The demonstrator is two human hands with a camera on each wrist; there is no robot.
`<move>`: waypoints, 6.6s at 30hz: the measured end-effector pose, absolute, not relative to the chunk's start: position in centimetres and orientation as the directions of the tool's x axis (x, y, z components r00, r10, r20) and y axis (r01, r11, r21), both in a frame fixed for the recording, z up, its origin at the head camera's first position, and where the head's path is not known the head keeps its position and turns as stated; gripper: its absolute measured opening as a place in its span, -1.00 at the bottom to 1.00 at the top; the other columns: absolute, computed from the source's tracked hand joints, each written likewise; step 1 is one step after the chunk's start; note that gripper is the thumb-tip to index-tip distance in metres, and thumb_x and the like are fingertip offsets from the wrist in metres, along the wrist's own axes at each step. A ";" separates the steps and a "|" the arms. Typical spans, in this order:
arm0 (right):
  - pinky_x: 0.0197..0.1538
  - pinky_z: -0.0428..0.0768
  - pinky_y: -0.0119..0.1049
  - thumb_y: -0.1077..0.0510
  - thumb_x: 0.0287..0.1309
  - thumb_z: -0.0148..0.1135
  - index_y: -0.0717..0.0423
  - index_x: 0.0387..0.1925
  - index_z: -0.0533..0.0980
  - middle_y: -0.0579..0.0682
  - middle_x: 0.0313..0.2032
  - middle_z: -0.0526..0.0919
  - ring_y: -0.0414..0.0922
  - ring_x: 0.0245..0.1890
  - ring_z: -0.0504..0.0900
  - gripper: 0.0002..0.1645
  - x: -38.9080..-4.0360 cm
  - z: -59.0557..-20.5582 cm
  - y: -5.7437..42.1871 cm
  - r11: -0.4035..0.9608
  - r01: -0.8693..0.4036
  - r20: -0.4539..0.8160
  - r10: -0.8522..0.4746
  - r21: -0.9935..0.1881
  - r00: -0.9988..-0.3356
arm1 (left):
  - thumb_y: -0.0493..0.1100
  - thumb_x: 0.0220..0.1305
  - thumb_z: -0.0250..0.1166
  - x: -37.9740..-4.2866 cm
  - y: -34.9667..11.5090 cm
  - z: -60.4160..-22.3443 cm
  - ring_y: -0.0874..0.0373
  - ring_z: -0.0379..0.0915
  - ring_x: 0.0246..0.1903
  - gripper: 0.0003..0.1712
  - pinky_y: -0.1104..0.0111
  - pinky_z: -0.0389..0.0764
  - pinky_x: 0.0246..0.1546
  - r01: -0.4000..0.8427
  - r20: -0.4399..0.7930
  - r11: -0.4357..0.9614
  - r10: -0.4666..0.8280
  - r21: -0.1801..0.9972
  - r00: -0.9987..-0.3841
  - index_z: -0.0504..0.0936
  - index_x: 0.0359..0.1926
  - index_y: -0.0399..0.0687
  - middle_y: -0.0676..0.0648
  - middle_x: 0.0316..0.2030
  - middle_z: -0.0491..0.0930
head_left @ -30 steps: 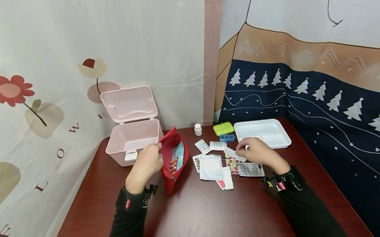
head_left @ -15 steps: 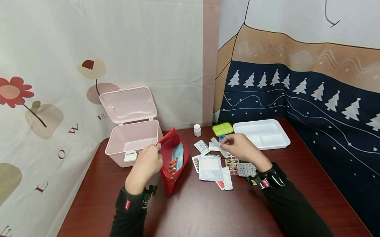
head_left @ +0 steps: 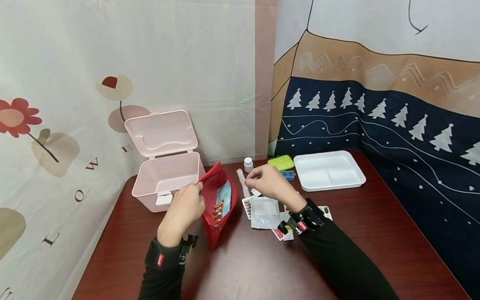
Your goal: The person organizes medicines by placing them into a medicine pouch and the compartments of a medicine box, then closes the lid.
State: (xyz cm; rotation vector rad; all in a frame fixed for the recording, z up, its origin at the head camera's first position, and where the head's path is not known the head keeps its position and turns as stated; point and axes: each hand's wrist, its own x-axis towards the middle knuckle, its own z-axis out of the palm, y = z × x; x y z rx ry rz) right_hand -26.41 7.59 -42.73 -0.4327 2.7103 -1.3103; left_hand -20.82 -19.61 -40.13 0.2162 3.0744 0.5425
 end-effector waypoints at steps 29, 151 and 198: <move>-0.37 0.47 -0.32 0.04 0.25 0.52 -0.13 -0.59 0.79 -0.26 -0.61 0.74 -0.20 -0.44 0.62 -0.73 -26.1 -45.6 -2.8 0.724 -0.180 -0.044 -0.279 -0.666 -0.959 | -0.36 0.40 0.17 -20.7 -19.6 -40.2 -0.07 0.53 -0.35 -0.78 0.20 0.50 -0.36 0.133 0.014 0.923 0.137 0.362 -0.990 0.67 -0.03 -0.31 -0.25 -0.23 0.65; -0.36 0.60 -0.31 0.14 0.42 0.42 0.03 -0.19 0.77 -0.01 -0.37 0.77 -0.10 -0.48 0.66 -0.92 -24.0 -46.0 18.4 0.641 -0.267 -0.119 -0.492 -0.719 -0.862 | -0.36 0.44 0.19 -20.7 -19.3 -40.3 -0.09 0.64 -0.17 -0.54 0.22 0.61 -0.26 0.084 -0.038 0.920 0.106 0.383 -0.994 0.65 0.31 -0.31 -0.32 0.09 0.72; -0.26 0.58 -0.29 0.08 0.35 0.46 -0.05 -0.29 0.86 -0.14 -0.34 0.85 -0.17 -0.31 0.67 -0.87 -26.2 -44.1 -1.9 0.745 -0.316 0.054 -0.353 -0.588 -0.934 | -0.36 0.42 0.20 -20.7 -19.9 -40.2 -0.10 0.59 -0.22 -0.53 0.28 0.51 -0.41 0.101 -0.032 0.920 0.122 0.379 -0.992 0.65 0.31 -0.33 -0.34 0.09 0.73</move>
